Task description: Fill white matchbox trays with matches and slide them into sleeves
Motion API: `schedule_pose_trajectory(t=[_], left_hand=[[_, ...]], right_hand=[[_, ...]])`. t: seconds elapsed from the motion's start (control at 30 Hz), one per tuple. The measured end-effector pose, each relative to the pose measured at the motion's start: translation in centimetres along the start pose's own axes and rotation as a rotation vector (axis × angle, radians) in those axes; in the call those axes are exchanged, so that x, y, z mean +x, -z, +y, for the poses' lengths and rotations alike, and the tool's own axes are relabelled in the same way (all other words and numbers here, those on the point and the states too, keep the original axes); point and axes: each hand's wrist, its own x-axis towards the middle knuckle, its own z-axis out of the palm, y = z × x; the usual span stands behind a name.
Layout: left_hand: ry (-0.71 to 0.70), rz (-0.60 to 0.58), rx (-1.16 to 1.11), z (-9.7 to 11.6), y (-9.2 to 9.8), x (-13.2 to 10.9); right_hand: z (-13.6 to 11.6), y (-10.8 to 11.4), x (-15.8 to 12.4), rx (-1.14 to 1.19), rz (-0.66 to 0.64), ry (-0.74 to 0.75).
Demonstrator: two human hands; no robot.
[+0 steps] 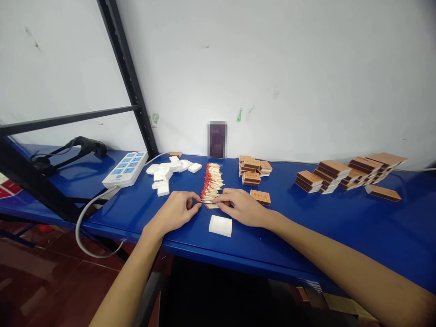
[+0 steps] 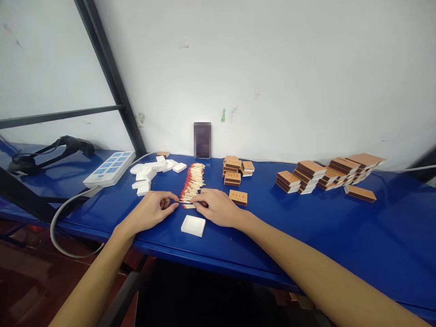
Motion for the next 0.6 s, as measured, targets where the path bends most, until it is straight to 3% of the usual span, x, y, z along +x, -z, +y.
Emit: schedule_pose_trajectory(t=[0.6], left_hand=[[-0.043, -0.055, -0.017, 0.58, 0.0, -0.1]], right_hand=[[0.1, 0.11, -0.05, 0.017, -0.011, -0.012]])
